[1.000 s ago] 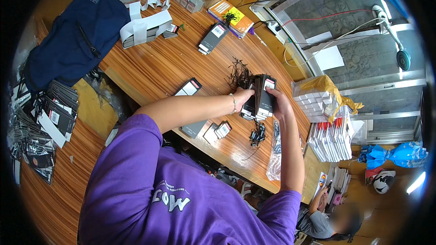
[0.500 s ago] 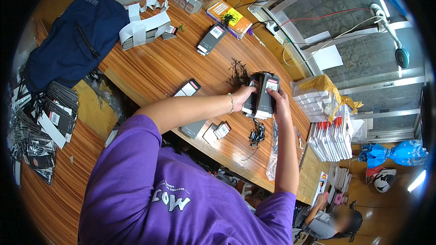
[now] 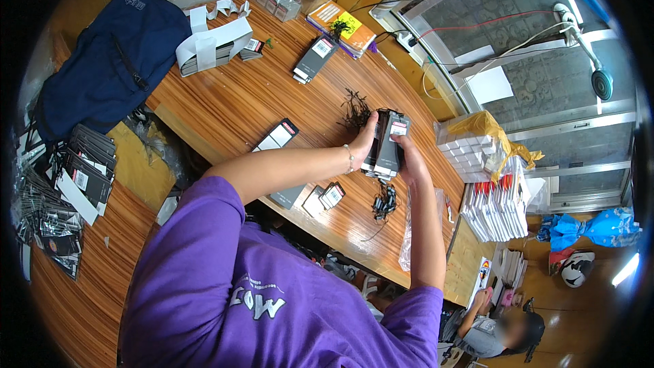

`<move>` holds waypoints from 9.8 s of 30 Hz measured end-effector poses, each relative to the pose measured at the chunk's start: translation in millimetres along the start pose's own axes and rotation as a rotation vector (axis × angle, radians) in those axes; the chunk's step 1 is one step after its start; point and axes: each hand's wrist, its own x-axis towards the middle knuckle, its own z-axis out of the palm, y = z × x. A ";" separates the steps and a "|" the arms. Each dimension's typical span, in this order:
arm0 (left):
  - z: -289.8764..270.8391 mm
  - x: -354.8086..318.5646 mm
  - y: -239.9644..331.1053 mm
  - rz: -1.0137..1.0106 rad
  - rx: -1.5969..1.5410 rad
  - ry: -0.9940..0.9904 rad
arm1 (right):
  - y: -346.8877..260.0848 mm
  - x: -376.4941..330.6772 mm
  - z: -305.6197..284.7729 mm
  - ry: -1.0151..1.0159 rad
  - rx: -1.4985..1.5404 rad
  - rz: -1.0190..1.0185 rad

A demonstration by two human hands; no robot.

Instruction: The person gathers small rectangular tags with attached black strings from a wooden table, aligns them into a neat stack, and secures the stack with a rubber band. The person then places the bundled stack onto a pile of similar items on the left side of the table.

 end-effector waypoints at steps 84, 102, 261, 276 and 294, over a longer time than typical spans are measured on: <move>-59.9 -3.1 43.8 0.563 1.928 -0.258 | 35.2 27.3 11.3 0.137 -1.238 -0.591; -41.2 -18.1 43.5 0.762 2.084 -0.216 | 45.5 34.2 8.1 0.186 -1.216 -0.518; 20.7 -31.8 69.0 1.335 1.362 -0.016 | -146.2 -87.9 26.0 0.051 -2.032 -0.848; 65.7 -63.6 81.8 1.136 0.928 -0.112 | -144.1 -111.5 26.5 0.204 -1.721 -0.977; 85.2 -91.0 82.7 1.218 1.039 -0.255 | -119.1 -144.9 31.0 0.396 -1.477 -1.102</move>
